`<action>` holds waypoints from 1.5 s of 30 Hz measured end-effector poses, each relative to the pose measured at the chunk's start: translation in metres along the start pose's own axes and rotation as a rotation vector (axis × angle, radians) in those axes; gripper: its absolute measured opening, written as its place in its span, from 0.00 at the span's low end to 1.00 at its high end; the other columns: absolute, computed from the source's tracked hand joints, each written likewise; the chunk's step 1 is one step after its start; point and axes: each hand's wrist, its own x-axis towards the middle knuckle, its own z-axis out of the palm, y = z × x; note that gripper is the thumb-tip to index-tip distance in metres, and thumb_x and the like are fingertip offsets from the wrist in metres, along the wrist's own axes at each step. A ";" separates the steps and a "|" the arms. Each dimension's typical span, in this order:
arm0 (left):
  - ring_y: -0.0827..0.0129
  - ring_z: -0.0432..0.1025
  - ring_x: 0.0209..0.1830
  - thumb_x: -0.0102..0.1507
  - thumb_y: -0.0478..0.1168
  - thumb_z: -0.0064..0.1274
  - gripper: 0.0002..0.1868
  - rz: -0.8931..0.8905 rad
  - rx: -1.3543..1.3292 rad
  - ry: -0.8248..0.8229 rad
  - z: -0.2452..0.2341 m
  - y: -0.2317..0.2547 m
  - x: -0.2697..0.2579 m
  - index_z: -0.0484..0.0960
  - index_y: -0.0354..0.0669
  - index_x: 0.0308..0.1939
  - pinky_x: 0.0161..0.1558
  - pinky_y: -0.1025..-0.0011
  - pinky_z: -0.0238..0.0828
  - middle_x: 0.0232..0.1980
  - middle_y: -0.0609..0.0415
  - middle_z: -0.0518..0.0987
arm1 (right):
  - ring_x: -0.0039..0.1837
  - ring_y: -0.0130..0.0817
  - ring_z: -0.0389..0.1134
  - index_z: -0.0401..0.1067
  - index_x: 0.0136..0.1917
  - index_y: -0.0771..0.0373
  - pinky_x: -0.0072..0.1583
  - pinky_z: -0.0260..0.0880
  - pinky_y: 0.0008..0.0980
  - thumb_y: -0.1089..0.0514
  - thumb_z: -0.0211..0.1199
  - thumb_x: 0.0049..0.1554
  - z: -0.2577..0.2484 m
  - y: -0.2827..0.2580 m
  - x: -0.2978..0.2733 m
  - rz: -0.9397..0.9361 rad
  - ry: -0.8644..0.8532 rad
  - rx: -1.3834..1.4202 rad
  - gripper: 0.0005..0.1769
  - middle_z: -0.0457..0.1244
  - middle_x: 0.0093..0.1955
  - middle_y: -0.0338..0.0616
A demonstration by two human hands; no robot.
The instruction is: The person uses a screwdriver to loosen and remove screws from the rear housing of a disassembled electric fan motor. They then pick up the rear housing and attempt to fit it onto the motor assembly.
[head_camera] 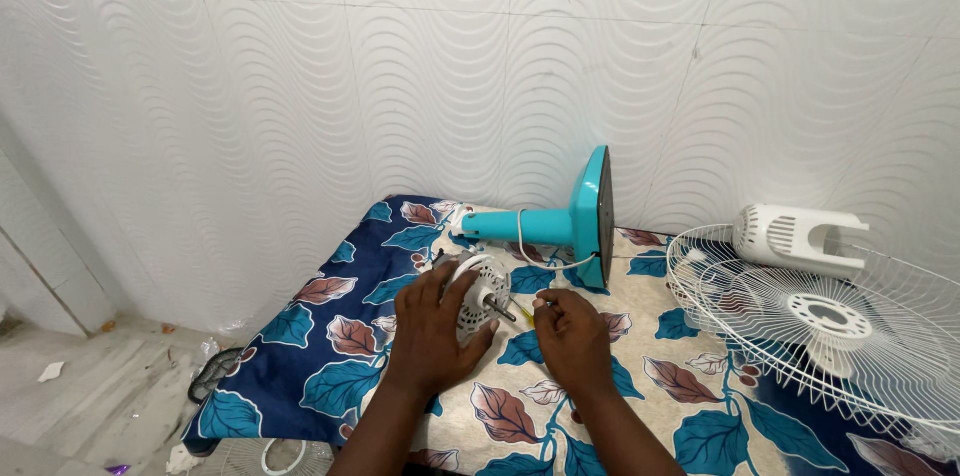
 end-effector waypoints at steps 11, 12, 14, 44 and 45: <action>0.54 0.59 0.69 0.60 0.56 0.59 0.32 0.046 0.035 0.081 0.013 0.018 0.027 0.74 0.49 0.65 0.64 0.49 0.48 0.69 0.48 0.69 | 0.38 0.20 0.72 0.75 0.52 0.68 0.40 0.69 0.23 0.57 0.60 0.62 0.001 0.015 0.004 0.227 -0.013 0.277 0.12 0.71 0.38 0.39; 0.54 0.59 0.69 0.61 0.55 0.59 0.32 0.072 0.027 0.100 0.016 0.020 0.032 0.74 0.48 0.65 0.64 0.49 0.48 0.69 0.47 0.69 | 0.40 0.19 0.73 0.75 0.53 0.67 0.41 0.71 0.22 0.57 0.60 0.62 0.001 0.016 0.005 0.214 0.006 0.307 0.12 0.71 0.37 0.39; 0.53 0.60 0.69 0.61 0.54 0.59 0.31 0.091 -0.027 0.101 0.022 0.027 0.041 0.74 0.48 0.65 0.65 0.50 0.50 0.69 0.47 0.69 | 0.37 0.20 0.68 0.76 0.54 0.66 0.39 0.66 0.23 0.57 0.61 0.61 -0.003 0.018 0.007 0.214 0.054 0.235 0.12 0.69 0.36 0.39; 0.45 0.70 0.62 0.60 0.36 0.58 0.24 -0.031 -0.725 -0.213 0.140 0.145 0.128 0.75 0.40 0.60 0.61 0.56 0.69 0.60 0.40 0.72 | 0.47 0.38 0.68 0.66 0.65 0.66 0.50 0.68 0.39 0.54 0.62 0.61 -0.174 0.041 0.127 0.526 0.334 -0.257 0.22 0.67 0.46 0.50; 0.45 0.70 0.62 0.59 0.36 0.59 0.25 -0.042 -0.730 -0.230 0.144 0.148 0.128 0.75 0.40 0.61 0.60 0.55 0.68 0.60 0.40 0.72 | 0.48 0.38 0.69 0.66 0.65 0.66 0.51 0.68 0.39 0.54 0.62 0.60 -0.179 0.044 0.129 0.547 0.323 -0.260 0.23 0.67 0.47 0.51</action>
